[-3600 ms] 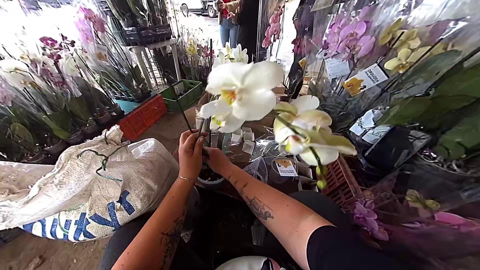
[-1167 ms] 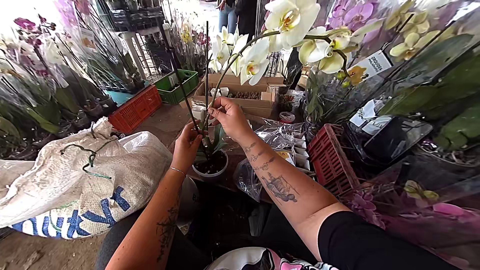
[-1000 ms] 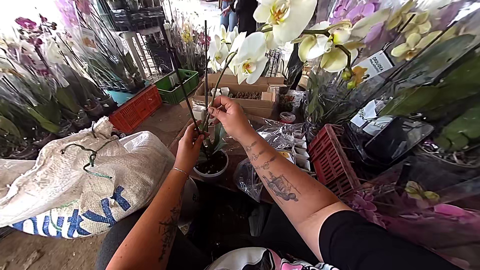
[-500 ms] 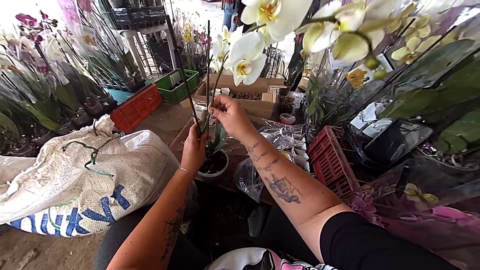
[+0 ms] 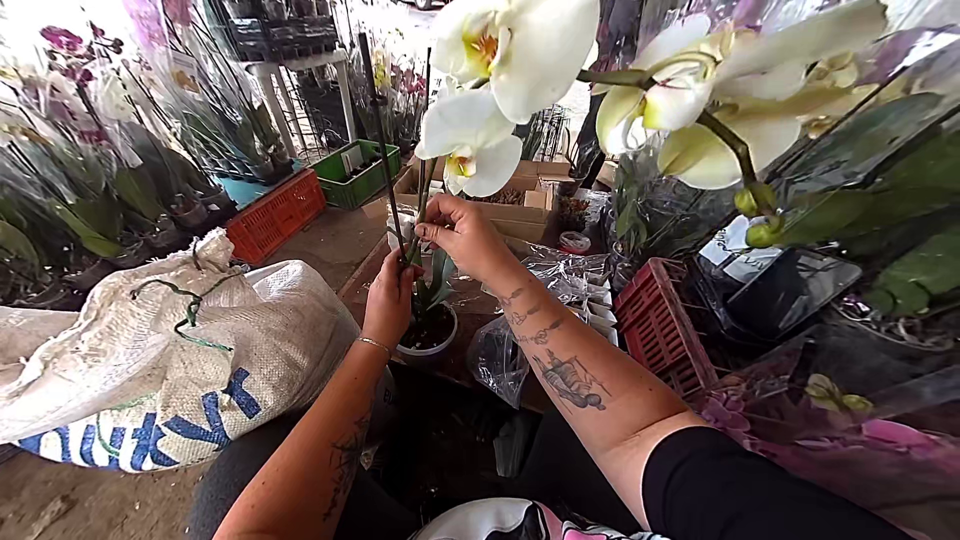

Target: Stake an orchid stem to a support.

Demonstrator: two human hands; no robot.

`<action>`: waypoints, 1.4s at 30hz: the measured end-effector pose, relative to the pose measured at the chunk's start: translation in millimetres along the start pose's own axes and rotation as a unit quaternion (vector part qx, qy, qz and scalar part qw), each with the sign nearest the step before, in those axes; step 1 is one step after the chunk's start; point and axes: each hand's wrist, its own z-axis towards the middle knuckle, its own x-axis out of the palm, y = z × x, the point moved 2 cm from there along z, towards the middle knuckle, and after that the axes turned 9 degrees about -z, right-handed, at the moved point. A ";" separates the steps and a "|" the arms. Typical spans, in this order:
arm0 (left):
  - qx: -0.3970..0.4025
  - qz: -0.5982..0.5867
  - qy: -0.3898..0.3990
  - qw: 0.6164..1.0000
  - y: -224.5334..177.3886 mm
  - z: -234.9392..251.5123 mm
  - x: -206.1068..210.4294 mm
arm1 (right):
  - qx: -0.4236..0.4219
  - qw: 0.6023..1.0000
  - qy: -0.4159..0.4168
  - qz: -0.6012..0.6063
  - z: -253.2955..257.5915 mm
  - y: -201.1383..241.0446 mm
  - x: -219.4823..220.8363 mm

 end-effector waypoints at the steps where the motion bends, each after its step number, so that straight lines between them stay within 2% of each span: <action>1: 0.003 0.003 -0.007 1.000 -0.3 -0.6 0.6 | 0.000 1.000 -0.001 0.005 0.0 -0.6 0.3; 7: 0.000 0.039 -0.040 0.998 -1.2 -4.0 5.3 | 0.006 1.000 -0.004 0.026 0.1 -3.8 1.4; 13: 0.019 0.116 -0.118 0.986 -4.1 -11.8 15.2 | 0.002 1.000 -0.006 0.031 -0.3 -2.3 3.6; 19: 0.025 0.092 -0.144 0.985 -1.9 -14.7 15.7 | 0.004 1.000 -0.001 0.031 -0.1 -3.2 5.4; 23: 0.010 0.092 -0.147 0.985 -4.7 -15.6 18.6 | -0.008 1.000 -0.002 0.026 -0.6 0.4 7.0; 28: -0.010 0.107 -0.151 0.983 -9.7 -13.6 20.2 | 0.021 0.999 -0.013 0.031 -3.4 6.5 11.5; 34: -0.014 0.135 -0.124 0.983 -16.4 -11.1 19.8 | 0.024 0.999 -0.027 0.039 -3.4 8.7 13.1; 36: -0.021 0.133 -0.115 0.984 -18.0 -9.8 18.6 | 0.024 0.999 -0.029 0.012 -1.8 4.4 12.6; 40: -0.018 0.103 -0.097 0.990 -19.4 -8.5 16.3 | -0.014 0.991 -0.031 -0.128 -0.6 12.4 5.5; 42: -0.020 0.067 -0.083 0.994 -17.3 -7.8 14.3 | -0.033 0.989 -0.030 -0.140 -0.4 16.4 2.3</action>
